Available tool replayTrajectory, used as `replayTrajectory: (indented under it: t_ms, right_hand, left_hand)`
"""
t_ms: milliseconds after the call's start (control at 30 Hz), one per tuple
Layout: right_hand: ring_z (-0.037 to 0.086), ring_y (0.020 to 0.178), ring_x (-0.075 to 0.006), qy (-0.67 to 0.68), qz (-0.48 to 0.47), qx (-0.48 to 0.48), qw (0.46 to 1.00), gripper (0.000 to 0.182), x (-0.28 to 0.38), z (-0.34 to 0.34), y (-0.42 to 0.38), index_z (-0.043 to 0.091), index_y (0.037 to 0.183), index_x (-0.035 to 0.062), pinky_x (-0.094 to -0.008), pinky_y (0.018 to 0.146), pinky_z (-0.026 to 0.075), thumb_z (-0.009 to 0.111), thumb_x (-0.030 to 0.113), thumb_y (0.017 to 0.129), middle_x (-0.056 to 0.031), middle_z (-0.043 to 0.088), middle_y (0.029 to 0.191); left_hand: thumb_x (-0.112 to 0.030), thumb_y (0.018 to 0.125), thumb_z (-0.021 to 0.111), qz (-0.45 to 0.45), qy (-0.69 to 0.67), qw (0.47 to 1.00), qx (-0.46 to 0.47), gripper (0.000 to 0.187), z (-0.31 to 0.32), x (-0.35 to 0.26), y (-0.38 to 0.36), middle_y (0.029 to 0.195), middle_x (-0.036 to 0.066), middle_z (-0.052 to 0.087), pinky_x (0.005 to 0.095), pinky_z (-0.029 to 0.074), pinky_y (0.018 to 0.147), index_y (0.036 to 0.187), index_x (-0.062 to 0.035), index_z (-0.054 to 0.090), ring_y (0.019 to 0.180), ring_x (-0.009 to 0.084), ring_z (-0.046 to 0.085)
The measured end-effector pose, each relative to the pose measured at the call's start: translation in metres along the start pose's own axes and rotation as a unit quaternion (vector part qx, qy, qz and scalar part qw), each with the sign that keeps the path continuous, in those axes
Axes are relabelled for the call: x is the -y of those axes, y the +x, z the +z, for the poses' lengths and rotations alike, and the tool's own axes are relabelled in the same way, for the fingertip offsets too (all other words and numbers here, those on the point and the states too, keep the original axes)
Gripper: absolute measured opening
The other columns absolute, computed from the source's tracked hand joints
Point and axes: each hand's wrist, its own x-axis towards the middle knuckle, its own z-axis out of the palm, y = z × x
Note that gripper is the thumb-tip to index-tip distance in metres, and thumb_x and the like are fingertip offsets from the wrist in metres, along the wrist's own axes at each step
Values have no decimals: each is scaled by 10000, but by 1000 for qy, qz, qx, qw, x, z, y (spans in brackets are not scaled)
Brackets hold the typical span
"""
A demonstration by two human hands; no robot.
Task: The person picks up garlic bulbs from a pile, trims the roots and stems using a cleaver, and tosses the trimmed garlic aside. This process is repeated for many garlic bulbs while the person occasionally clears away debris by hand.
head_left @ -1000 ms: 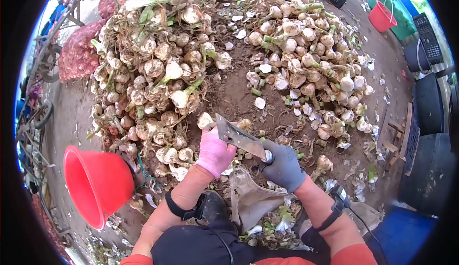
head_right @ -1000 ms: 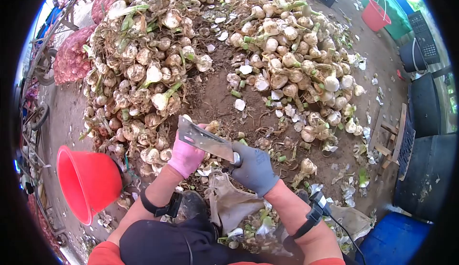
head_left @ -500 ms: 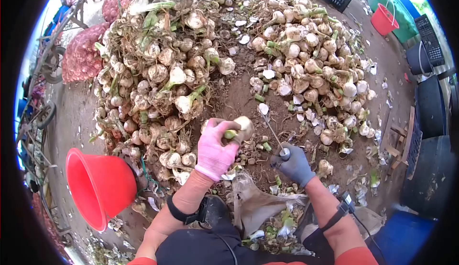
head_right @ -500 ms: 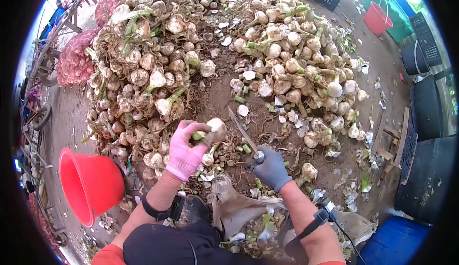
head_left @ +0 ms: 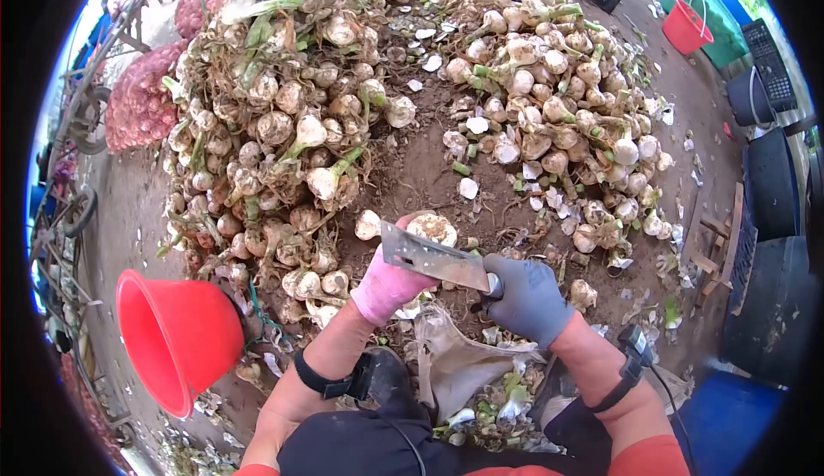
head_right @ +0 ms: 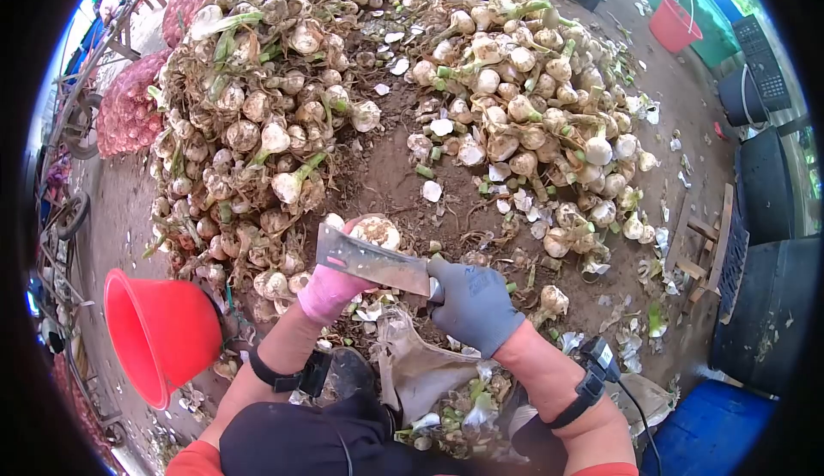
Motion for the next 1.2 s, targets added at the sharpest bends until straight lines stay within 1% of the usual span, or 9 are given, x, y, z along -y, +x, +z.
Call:
replayTrajectory:
  t_ms: [133, 333, 433, 733, 800, 867, 933, 967, 1200]
  right_hand:
    - [651, 735, -369, 17, -14, -17, 1000, 271, 13, -5, -4, 627, 954, 96, -433, 639, 504, 687, 108, 690, -145, 653, 767]
    - [641, 695, -349, -22, -103, -73, 992, 215, 8, 8, -1, 564, 903, 104, -433, 594, 493, 638, 117, 701, -120, 624, 725]
    - [635, 693, -347, -31, -125, -77, 989, 193, -8, 18, 3, 554, 882, 101, -447, 585, 485, 649, 157, 724, -123, 616, 740]
    - [618, 709, -378, -44, -111, -101, 988, 169, -51, 41, 10, 598, 827, 103, -452, 603, 483, 681, 229, 750, -146, 611, 739]
    - [642, 738, -374, -74, 101, -57, 990, 181, -69, 42, 12, 634, 882, 90, -449, 637, 501, 668, 225, 767, -178, 644, 801]
    - [653, 815, -387, -72, 180, -82, 978, 161, -152, 47, 9, 667, 894, 83, -431, 693, 528, 592, 200, 815, -178, 687, 872]
    - [662, 787, -365, -24, 137, -127, 982, 149, -136, 51, 9, 665, 890, 68, -415, 690, 527, 606, 175, 804, -177, 686, 841]
    - [671, 758, -343, 30, 118, -192, 974, 140, -128, 52, -9, 662, 887, 53, -399, 686, 525, 621, 149, 793, -176, 685, 811]
    - [632, 704, -151, 330, 156, -145, 920, 113, -120, 75, 7, 651, 821, 32, -307, 665, 503, 657, 9, 711, -72, 687, 749]
  left_hand:
    - [2, 722, 792, 80, 82, 993, -9, 743, 2, -12, 0, 1012, 42, 637, 286, 524, 835, 1316, -61, 350, 933, 126, 624]
    - [-38, 716, 816, 6, -54, 998, 7, 739, 4, -29, -9, 1035, 17, 629, 258, 525, 832, 1310, -78, 379, 950, 93, 609]
    - [-244, 659, 867, 19, -12, 1000, -3, 761, 7, -13, -13, 941, 62, 610, 317, 492, 809, 1251, -63, 424, 876, 176, 606]
    - [-127, 740, 780, -26, -59, 997, 51, 552, 22, -26, -27, 939, 55, 631, 322, 513, 832, 1193, -72, 470, 932, 156, 621]
    - [-79, 685, 796, -170, -211, 961, 50, 595, 25, -26, -35, 996, 24, 625, 302, 486, 881, 1200, -73, 498, 961, 125, 596]
    - [-71, 709, 794, -14, -138, 987, 87, 451, 28, -25, -34, 987, 36, 643, 322, 481, 918, 1099, -75, 567, 972, 132, 608]
    - [-69, 761, 797, -135, -338, 928, 82, 507, 32, 2, -23, 1073, 53, 659, 358, 478, 978, 1199, -39, 541, 1024, 145, 622]
    - [-103, 747, 817, -247, -185, 948, 76, 689, 29, -32, -7, 1089, 59, 662, 361, 488, 974, 1316, -14, 439, 1037, 181, 626]
    - [-132, 708, 826, -9, -230, 972, 38, 1020, -6, -70, 54, 1474, 217, 353, 418, 428, 1069, 1503, -57, 191, 1329, 327, 421]
